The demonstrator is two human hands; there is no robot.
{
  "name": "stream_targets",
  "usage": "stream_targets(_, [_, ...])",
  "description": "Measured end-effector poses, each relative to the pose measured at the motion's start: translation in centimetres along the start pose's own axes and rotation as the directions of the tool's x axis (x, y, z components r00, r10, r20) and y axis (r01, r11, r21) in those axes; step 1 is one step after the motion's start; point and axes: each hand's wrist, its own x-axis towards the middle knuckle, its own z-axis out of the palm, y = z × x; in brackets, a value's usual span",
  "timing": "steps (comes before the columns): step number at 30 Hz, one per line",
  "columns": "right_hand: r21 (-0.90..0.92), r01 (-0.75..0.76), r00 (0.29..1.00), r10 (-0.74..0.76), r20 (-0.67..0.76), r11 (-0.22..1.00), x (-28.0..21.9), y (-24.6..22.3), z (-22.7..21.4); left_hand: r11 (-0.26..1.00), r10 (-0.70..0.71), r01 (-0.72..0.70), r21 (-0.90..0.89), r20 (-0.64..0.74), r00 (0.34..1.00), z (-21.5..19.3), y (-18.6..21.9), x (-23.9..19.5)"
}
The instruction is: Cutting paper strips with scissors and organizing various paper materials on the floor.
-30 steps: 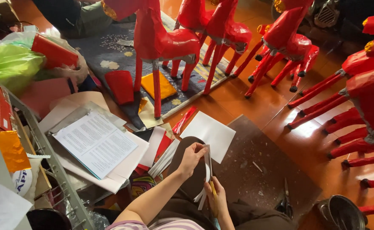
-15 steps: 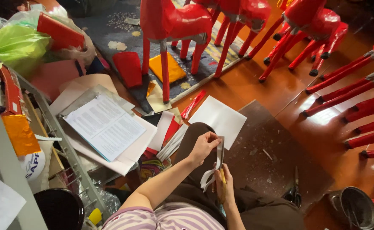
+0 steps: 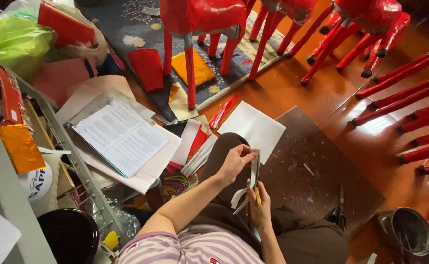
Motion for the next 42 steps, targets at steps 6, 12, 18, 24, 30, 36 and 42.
stream_targets(6, [-0.029,-0.083,0.994,0.081,-0.067,0.996,-0.2,-0.7,0.3,1.0,-0.026,0.026,-0.001,-0.026,0.999,0.4,0.1,0.0])
stream_targets(12, [-0.044,0.055,0.997,-0.057,-0.058,0.998,0.7,7.6,-1.5,0.999,0.046,-0.044,0.031,-0.064,0.997,0.7,-0.7,0.6])
stream_targets(18, [-0.12,0.08,0.997,-0.08,0.009,0.989,0.0,4.5,-1.0,0.995,0.041,-0.034,0.095,-0.069,0.997,0.2,0.7,-0.7])
stream_targets(24, [-0.134,0.039,0.998,-0.044,-0.039,0.99,0.7,6.0,-1.6,0.988,0.014,-0.007,0.152,-0.048,0.999,-0.1,-0.8,-0.7])
stream_targets(30, [-0.076,0.042,0.994,-0.049,-0.095,0.996,0.2,3.3,-0.8,0.992,0.017,-0.011,0.126,-0.053,0.998,0.7,0.3,-0.8])
stream_targets(36, [-0.088,0.057,0.983,-0.071,-0.168,0.995,0.8,5.7,-0.6,0.985,-0.079,0.074,0.156,0.026,0.997,-1.4,-3.1,0.6])
stream_targets(42, [-0.171,0.065,0.97,-0.103,-0.222,0.983,0.3,1.6,-0.5,0.957,-0.246,0.198,0.212,0.232,0.941,-0.2,-1.8,-1.3])
